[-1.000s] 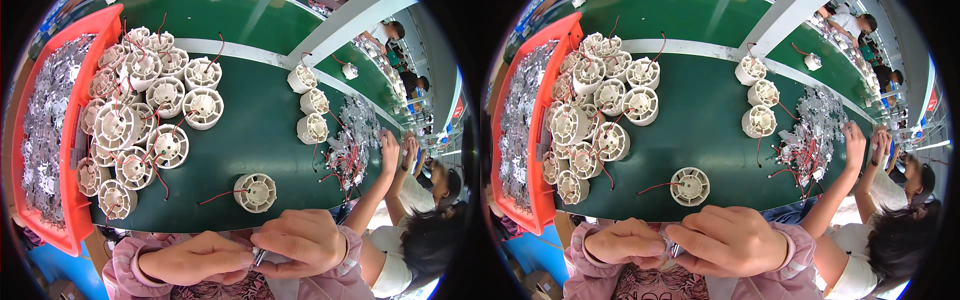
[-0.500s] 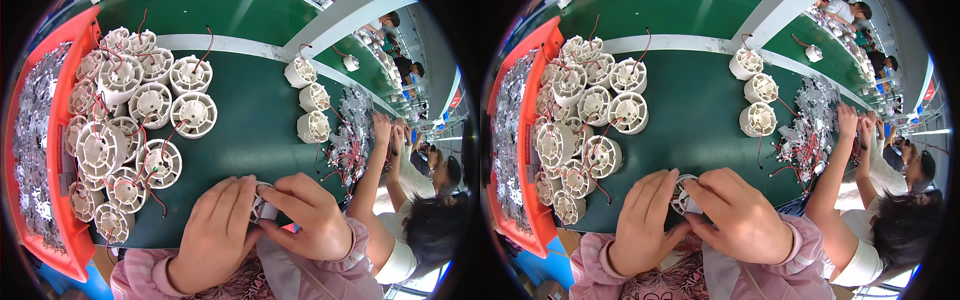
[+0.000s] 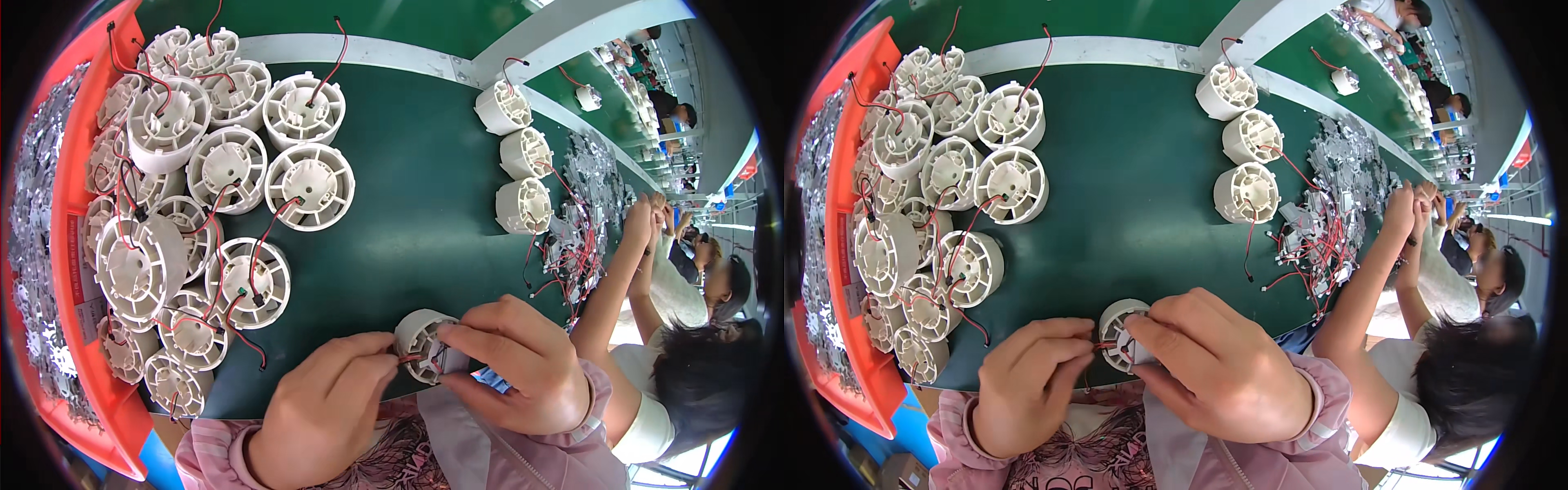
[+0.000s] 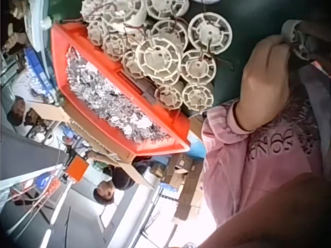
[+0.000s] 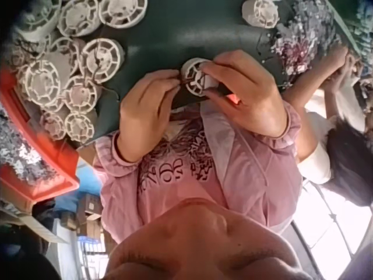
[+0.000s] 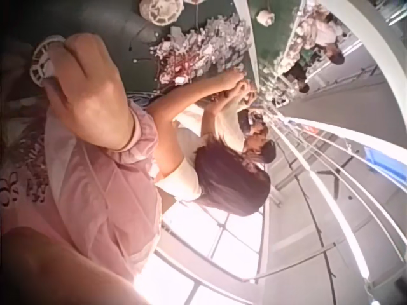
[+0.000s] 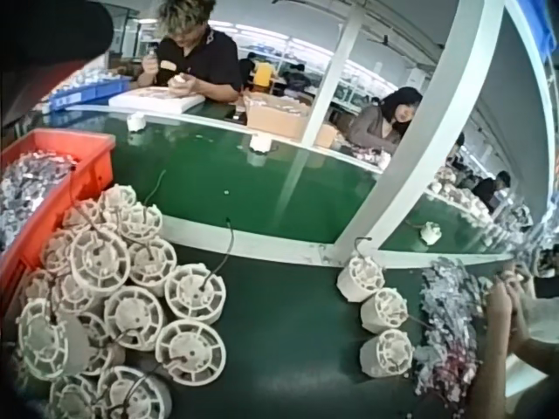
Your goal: The person assembles electronic units by inserting small components into plastic casings by hand and placing the assembled units onto the conveyor.
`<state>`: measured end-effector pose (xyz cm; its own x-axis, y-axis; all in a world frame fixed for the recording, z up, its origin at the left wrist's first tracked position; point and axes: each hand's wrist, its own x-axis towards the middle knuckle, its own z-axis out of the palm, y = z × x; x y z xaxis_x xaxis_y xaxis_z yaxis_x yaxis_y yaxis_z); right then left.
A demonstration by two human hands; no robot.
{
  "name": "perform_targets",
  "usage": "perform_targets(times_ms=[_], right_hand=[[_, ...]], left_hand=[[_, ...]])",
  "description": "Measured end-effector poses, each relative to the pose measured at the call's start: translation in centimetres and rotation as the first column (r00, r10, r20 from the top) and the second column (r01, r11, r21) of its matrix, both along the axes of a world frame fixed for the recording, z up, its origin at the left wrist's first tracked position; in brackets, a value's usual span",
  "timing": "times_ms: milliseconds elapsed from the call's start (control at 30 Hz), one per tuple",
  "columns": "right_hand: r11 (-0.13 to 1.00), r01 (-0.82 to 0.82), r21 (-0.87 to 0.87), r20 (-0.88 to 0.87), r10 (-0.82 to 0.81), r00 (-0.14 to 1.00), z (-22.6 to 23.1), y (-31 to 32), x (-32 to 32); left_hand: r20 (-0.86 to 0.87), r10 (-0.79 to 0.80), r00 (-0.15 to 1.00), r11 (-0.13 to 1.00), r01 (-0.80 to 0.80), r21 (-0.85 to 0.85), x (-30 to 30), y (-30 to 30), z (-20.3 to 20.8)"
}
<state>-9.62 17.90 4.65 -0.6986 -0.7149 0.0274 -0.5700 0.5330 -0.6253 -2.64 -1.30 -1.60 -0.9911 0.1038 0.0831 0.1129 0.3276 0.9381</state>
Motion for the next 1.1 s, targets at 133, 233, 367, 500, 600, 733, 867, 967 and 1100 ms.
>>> perform_targets(times_ms=[133,233,367,500,600,733,867,967,1100], right_hand=[[1.0,0.018,-0.006,0.011,-0.018,1.0,-0.1,0.0,0.0],[0.999,0.046,-0.029,0.022,-0.046,0.999,-0.2,0.0,0.2],[0.999,0.02,-0.03,0.024,-0.019,1.0,-0.4,0.1,-0.2],[0.998,0.03,-0.055,0.021,-0.029,0.999,-0.8,0.1,0.0],[0.999,0.026,-0.032,0.022,-0.025,0.999,0.2,-0.1,0.1],[0.998,0.046,-0.044,-0.007,-0.046,0.999,-0.2,0.1,0.4],[0.996,0.068,-0.061,-0.038,-0.071,0.997,-1.0,0.1,0.7],[0.996,0.074,-0.046,-0.052,-0.076,0.996,-0.6,0.1,0.9],[0.997,0.074,-0.021,-0.05,-0.075,0.996,-0.5,0.2,0.9]], left_hand=[[-0.104,-0.009,0.995,0.99,-0.006,-0.139,-0.8,-0.2,0.4],[-0.123,0.011,0.992,0.993,-0.025,-0.113,-1.1,0.3,0.6],[-0.091,-0.058,0.994,0.995,0.05,-0.091,-1.1,0.1,0.9],[-0.093,-0.012,0.996,0.989,-0.002,-0.147,-0.6,0.3,0.0],[-0.226,-0.048,0.973,0.922,-0.044,-0.385,-0.7,0.4,0.6],[-0.284,-0.048,0.958,0.889,-0.089,-0.45,-0.8,1.4,-0.1],[-0.198,-0.137,0.971,0.958,0.079,-0.276,-1.2,1.7,0.0],[-0.198,-0.099,0.975,0.969,0.049,-0.243,-1.0,1.9,-0.8],[-0.192,-0.08,0.978,0.975,0.036,-0.218,-0.9,2.1,-1.3]])
